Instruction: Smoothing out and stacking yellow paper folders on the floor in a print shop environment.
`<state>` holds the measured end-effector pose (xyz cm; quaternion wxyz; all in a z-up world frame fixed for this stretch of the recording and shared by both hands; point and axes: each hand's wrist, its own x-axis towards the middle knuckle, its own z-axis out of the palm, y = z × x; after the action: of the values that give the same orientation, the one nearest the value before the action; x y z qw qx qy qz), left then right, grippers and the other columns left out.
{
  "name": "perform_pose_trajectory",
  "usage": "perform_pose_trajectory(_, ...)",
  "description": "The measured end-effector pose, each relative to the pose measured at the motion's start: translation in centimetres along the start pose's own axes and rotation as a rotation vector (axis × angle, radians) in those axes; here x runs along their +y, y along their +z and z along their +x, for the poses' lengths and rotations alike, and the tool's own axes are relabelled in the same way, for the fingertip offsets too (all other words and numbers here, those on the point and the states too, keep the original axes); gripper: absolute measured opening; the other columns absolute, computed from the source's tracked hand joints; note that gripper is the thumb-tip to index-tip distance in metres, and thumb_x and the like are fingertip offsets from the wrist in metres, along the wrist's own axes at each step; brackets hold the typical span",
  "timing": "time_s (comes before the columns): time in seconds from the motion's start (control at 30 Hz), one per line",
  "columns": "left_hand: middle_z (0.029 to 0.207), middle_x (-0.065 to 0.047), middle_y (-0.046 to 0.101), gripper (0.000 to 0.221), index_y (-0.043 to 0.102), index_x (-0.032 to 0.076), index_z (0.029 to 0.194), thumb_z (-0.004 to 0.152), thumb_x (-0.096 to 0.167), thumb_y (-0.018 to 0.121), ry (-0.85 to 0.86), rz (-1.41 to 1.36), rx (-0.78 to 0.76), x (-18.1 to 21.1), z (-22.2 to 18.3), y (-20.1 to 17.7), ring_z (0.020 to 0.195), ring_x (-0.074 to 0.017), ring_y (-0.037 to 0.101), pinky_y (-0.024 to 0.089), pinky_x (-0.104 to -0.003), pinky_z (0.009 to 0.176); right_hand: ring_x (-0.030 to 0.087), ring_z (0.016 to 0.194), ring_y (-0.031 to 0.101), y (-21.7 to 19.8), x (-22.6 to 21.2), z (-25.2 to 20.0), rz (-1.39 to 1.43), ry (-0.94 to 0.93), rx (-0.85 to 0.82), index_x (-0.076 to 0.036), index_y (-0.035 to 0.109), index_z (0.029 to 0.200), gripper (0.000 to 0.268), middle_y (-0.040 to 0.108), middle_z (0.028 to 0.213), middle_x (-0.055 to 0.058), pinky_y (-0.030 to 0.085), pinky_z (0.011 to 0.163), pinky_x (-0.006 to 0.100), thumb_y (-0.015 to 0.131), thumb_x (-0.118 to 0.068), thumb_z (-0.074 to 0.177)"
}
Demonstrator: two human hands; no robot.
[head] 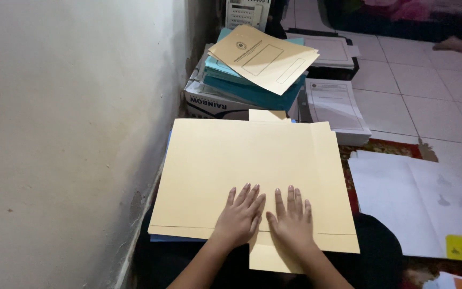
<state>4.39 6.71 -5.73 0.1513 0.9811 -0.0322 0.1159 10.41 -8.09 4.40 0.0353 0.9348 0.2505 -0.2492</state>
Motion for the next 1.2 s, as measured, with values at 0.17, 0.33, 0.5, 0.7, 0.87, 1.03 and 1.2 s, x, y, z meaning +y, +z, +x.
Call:
perform_pose_trajectory(0.17, 0.171, -0.013, 0.012, 0.064, 0.022, 0.011, 0.162, 0.102, 0.032, 0.028, -0.153, 0.048, -0.046, 0.1, 1.1, 2.1, 0.157, -0.0314, 0.003, -0.002, -0.057, 0.122, 0.025, 0.160, -0.003, 6.7, 1.2, 5.5, -0.259, -0.253, 0.639, -0.021, 0.005, 0.166, 0.071, -0.001, 0.173, 0.012, -0.001, 0.126, 0.046, 0.014, -0.052, 0.103)
perform_pose_trajectory(0.33, 0.170, -0.016, 0.011, 0.060, 0.025, 0.013, 0.162, 0.105, 0.032, 0.029, -0.224, -0.022, -0.043, 0.5, 0.8, 0.5, 0.157, -0.0321, 0.003, -0.002, -0.055, 0.123, 0.021, 0.158, -0.006, 6.1, 5.0, 5.6, -0.034, -0.549, 0.283, -0.010, 0.001, 0.164, 0.078, -0.002, 0.173, 0.008, -0.005, 0.125, 0.040, 0.021, -0.058, 0.104)
perform_pose_trajectory(0.5, 0.168, -0.020, 0.020, 0.060, 0.032, 0.011, 0.160, 0.102, 0.028, 0.036, -0.174, 0.015, 0.078, 0.4, 0.7, 1.4, 0.155, -0.0390, 0.011, 0.005, -0.061, 0.121, 0.024, 0.158, -0.012, 5.6, 5.7, 5.2, -0.041, -0.374, 0.280, -0.017, 0.000, 0.164, 0.071, -0.009, 0.173, 0.008, -0.007, 0.124, 0.045, 0.017, -0.052, 0.105)
perform_pose_trajectory(0.7, 0.168, -0.018, 0.020, 0.065, 0.029, 0.005, 0.160, 0.099, 0.025, 0.035, -0.175, 0.012, 0.075, 0.1, 0.7, 1.8, 0.157, -0.0350, 0.009, 0.003, -0.059, 0.122, 0.022, 0.161, 0.002, 6.9, 3.9, 6.9, -0.757, -0.614, 1.002, -0.008, 0.005, 0.165, 0.086, 0.005, 0.173, 0.010, 0.000, 0.132, 0.040, 0.017, -0.067, 0.103)
perform_pose_trajectory(0.87, 0.167, -0.019, 0.025, 0.062, 0.032, -0.001, 0.156, 0.096, 0.014, 0.037, -0.278, -0.123, 0.101, 0.2, 0.6, 0.4, 0.156, -0.0334, 0.017, 0.008, -0.052, 0.124, 0.022, 0.158, -0.009, 4.2, 3.7, 4.4, -0.045, -0.642, 0.211, -0.009, 0.002, 0.163, 0.074, -0.003, 0.172, 0.010, -0.006, 0.125, 0.040, 0.018, -0.053, 0.106)
perform_pose_trajectory(1.03, 0.166, -0.021, 0.025, 0.059, 0.034, 0.000, 0.156, 0.099, 0.018, 0.039, -0.343, -0.107, 0.091, 0.8, 0.7, -0.7, 0.155, -0.0365, 0.018, 0.011, -0.055, 0.123, 0.025, 0.157, -0.008, 6.3, 4.1, 5.5, -0.048, -0.557, 0.387, -0.008, 0.003, 0.163, 0.072, -0.003, 0.172, 0.013, -0.006, 0.124, 0.042, 0.017, -0.051, 0.107)
perform_pose_trajectory(1.2, 0.166, -0.020, 0.026, 0.059, 0.038, 0.005, 0.155, 0.101, 0.028, 0.040, -0.337, -0.055, 0.132, 0.9, 0.6, -0.2, 0.155, -0.0356, 0.019, 0.012, -0.054, 0.122, 0.023, 0.157, -0.012, 5.6, 4.5, 5.3, -0.110, -0.569, 0.296, -0.010, -0.003, 0.163, 0.072, -0.009, 0.172, 0.010, -0.008, 0.124, 0.041, 0.017, -0.052, 0.107)
